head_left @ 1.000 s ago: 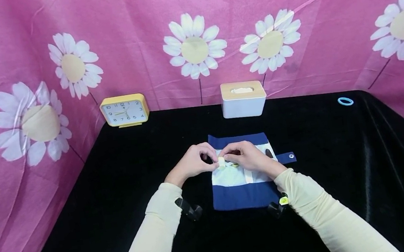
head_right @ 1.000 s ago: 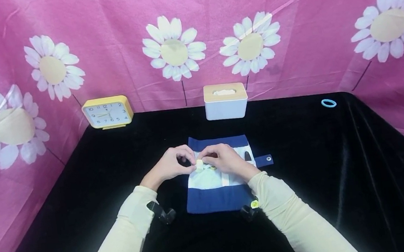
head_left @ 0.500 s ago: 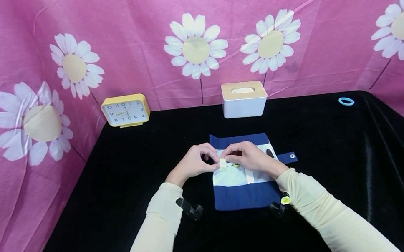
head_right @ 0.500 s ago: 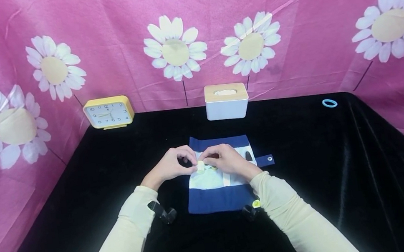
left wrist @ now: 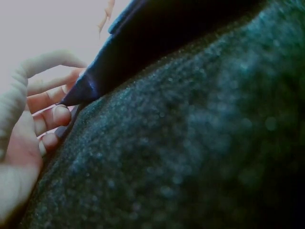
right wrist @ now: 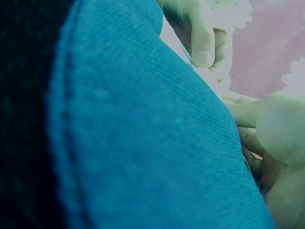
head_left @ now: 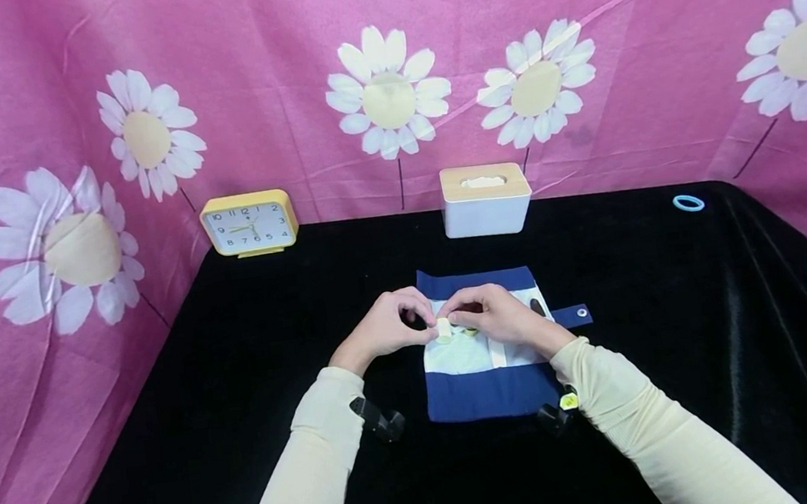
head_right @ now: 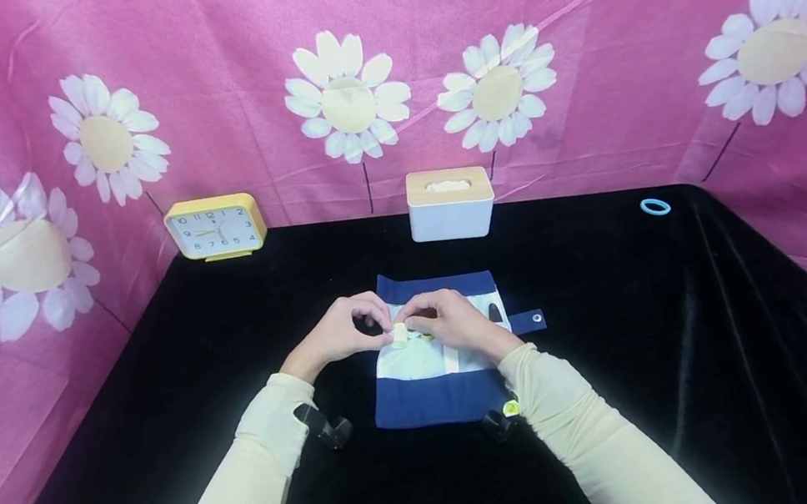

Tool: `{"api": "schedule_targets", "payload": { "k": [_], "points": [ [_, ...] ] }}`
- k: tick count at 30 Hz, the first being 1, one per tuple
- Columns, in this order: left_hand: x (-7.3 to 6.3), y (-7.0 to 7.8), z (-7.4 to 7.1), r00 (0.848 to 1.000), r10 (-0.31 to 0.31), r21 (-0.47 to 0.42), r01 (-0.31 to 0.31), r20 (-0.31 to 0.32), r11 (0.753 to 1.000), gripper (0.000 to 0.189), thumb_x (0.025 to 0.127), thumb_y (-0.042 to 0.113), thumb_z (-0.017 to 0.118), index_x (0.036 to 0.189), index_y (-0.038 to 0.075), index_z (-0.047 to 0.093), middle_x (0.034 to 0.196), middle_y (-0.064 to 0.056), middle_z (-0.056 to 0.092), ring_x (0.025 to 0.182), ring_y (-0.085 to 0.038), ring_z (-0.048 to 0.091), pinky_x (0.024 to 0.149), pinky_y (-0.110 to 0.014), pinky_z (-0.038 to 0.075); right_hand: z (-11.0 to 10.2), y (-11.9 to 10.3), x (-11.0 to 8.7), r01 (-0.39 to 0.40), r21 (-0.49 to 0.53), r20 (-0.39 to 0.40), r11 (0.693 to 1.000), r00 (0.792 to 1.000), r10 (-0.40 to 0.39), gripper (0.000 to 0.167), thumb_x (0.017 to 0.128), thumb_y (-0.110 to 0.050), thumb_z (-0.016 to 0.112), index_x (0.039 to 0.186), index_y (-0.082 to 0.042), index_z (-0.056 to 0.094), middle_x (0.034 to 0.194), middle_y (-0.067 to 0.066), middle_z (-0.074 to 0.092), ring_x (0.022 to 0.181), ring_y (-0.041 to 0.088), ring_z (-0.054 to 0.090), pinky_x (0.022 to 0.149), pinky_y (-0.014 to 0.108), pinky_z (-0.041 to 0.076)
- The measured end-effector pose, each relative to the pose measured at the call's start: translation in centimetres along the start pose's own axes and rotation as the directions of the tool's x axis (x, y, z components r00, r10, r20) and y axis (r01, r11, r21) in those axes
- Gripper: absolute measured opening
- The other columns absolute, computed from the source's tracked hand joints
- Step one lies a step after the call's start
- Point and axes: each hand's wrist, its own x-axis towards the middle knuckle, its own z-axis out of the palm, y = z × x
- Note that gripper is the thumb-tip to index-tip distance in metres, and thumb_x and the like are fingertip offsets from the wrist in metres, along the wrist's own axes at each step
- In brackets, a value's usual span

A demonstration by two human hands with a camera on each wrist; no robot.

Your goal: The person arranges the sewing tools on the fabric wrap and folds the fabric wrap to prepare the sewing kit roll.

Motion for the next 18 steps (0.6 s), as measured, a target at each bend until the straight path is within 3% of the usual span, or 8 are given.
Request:
{"api": "schedule_targets", "payload": {
  "k": [7,12,15,18],
  "points": [
    [-0.1,-0.1,0.1,1.0,0.011,-0.005,-0.011,-0.024,1.0,0.006,0.079,0.0,0.079,0.081,0.002,0.074,0.098,-0.012,0.069,0.087,-0.013,0.056,0.076,-0.023,0.044,-0.2,0.1,-0.3,0.002,0.048,-0.015,0.999,1.0,-0.001,0.02,0.099,-0.014,0.064,0.115,-0.009,0.074,0.111,0.009,0.075,0.086,0.011,0.061,0.076,0.02,0.05],
    [0.1,-0.2,0.3,0.993,0.009,-0.041,-0.014,-0.119,0.999,0.006,0.081,0.0,0.077,0.084,0.0,0.072,0.096,-0.015,0.066,0.077,-0.012,0.052,0.069,-0.021,0.041,-0.9,-0.2,-0.6,-0.033,0.102,-0.091,0.994,0.995,0.042,0.026,0.098,-0.017,0.066,0.121,-0.006,0.071,0.111,0.011,0.074,0.087,0.015,0.064,0.076,0.021,0.051],
    [0.2,-0.3,0.4,0.976,-0.021,-0.084,0.003,-0.217,0.996,0.007,0.083,-0.001,0.074,0.089,-0.003,0.072,0.092,-0.018,0.065,0.073,-0.011,0.05,0.066,-0.021,0.04,-1.6,-0.8,-0.7,-0.035,0.131,-0.157,0.991,0.986,0.056,0.028,0.097,-0.016,0.068,0.121,-0.003,0.07,0.11,0.015,0.074,0.09,0.013,0.067,0.078,0.02,0.052],
    [0.4,-0.3,0.4,0.947,-0.08,-0.128,0.042,-0.312,0.991,0.011,0.083,-0.001,0.072,0.095,-0.004,0.072,0.093,-0.019,0.067,0.072,-0.01,0.048,0.067,-0.02,0.04,-2.5,-1.8,-1.2,-0.044,0.171,-0.214,0.984,0.974,0.081,0.03,0.096,-0.018,0.07,0.121,-0.002,0.07,0.115,0.019,0.072,0.088,0.01,0.067,0.077,0.022,0.053]
  ]
}}
